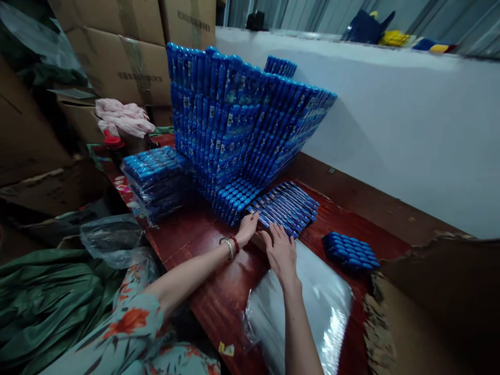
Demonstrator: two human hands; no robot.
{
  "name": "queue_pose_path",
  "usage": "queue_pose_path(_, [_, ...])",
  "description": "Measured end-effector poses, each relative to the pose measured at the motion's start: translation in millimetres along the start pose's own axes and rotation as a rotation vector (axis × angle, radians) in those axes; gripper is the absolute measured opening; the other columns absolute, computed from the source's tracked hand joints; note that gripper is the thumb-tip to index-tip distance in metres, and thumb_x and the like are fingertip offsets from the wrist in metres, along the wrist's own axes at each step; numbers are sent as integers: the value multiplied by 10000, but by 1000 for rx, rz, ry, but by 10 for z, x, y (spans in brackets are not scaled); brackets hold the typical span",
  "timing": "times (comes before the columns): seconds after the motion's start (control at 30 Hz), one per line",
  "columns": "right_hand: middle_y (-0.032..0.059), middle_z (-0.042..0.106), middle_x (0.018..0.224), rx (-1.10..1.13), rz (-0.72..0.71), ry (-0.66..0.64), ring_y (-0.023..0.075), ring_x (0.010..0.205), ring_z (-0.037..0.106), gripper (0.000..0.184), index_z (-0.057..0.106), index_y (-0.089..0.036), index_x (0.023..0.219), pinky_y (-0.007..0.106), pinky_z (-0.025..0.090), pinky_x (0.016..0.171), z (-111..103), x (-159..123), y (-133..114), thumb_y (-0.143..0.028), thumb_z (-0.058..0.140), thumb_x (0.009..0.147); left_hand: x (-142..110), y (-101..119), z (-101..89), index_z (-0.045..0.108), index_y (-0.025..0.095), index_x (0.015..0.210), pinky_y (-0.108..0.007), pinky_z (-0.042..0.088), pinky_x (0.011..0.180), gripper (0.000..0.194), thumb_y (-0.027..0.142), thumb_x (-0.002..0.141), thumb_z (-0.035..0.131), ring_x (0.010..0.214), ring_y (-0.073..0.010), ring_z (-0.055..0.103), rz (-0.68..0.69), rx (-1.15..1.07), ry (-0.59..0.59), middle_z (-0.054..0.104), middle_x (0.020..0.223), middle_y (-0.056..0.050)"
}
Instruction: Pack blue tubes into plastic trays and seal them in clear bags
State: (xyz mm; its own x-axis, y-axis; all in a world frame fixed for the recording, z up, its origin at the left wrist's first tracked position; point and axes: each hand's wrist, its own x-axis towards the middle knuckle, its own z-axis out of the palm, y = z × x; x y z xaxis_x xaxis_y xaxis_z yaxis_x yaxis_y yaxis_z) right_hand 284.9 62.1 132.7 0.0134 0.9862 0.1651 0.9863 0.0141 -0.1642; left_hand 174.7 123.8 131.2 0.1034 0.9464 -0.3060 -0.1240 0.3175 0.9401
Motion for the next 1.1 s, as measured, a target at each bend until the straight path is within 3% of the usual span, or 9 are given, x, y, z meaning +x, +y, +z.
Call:
queue_pose_path(0.1, [70, 386, 1434, 46, 23, -188, 199, 1365, 276, 532, 413, -168, 1369, 457, 275, 1073, -194, 74, 12, -389, 167, 952, -118, -112, 56, 511, 148, 691, -201, 393, 456, 392, 344, 940, 281, 439, -91, 503, 15, 18, 49, 497, 532, 4])
queue_pose_path(0.23, [75, 356, 1449, 94, -14, -272, 229, 1372, 257, 567, 394, -184, 1383, 514, 271, 1065, -241, 122, 104, -434, 133, 946, -669, -360, -209, 487, 173, 560, -241, 414, 540, 442, 405, 912, 351, 496, -122, 529, 120, 78, 28, 500, 498, -9])
queue_pose_path(0.37, [83, 388, 1431, 128, -27, -167, 234, 1356, 294, 520, 455, -175, 1338, 537, 265, 1056, -101, 80, 146, -402, 209, 940, -1295, -380, -748, 506, 181, 544, -270, 380, 607, 448, 383, 918, 366, 541, -131, 503, 520, 632, 7, 544, 545, -28])
queue_pose_path(0.5, [95, 603, 1227, 96, 23, 164, 264, 1258, 417, 438, 618, -179, 1149, 568, 184, 1062, -9, 65, -70, -383, 305, 920, -1611, -201, -1239, 605, 155, 816, -314, 387, 708, 153, 214, 864, 473, 772, -199, 563, 791, 1368, -201, 639, 828, -87])
queue_pose_path(0.6, [114, 649, 1130, 138, -108, 310, 250, 1203, 453, 410, 632, -162, 1110, 511, 184, 1072, -12, 228, -412, -368, 331, 923, -1646, -200, -1414, 591, 150, 834, -331, 376, 743, 72, 130, 817, 524, 799, -201, 546, 904, 1674, -356, 621, 840, -75])
queue_pose_path(0.77, [173, 417, 1389, 200, -284, 86, 263, 1267, 372, 544, 455, -126, 1316, 477, 246, 1050, -3, 824, -937, -480, 386, 909, -1535, -494, -1482, 598, 160, 763, -330, 348, 641, 88, 187, 833, 551, 699, -180, 508, 1177, 1747, -530, 592, 749, -55])
queue_pose_path(0.9, [168, 433, 1363, 147, -320, -6, 336, 1241, 356, 598, 449, -176, 1321, 534, 349, 936, 77, 1078, -1093, -536, 488, 845, -1312, -622, -1733, 577, 173, 598, -314, 368, 617, 181, 180, 770, 635, 705, -171, 524, 1364, 1648, -757, 584, 685, -46])
queue_pose_path(1.0, [159, 425, 1363, 111, -342, -13, 331, 1226, 355, 588, 426, -196, 1340, 491, 382, 905, 112, 1012, -1105, -482, 530, 837, -1077, -537, -2070, 606, 190, 641, -274, 420, 669, 147, 135, 777, 614, 792, -153, 567, 1351, 1580, -826, 641, 797, -49])
queue_pose_path(1.1, [118, 402, 1394, 96, -351, -15, 289, 1245, 348, 578, 414, -233, 1350, 436, 377, 927, 93, 938, -1081, -508, 497, 849, -882, -392, -2351, 662, 213, 857, -251, 440, 862, 201, 75, 809, 524, 1017, -149, 573, 1133, 1397, -729, 628, 1146, -73])
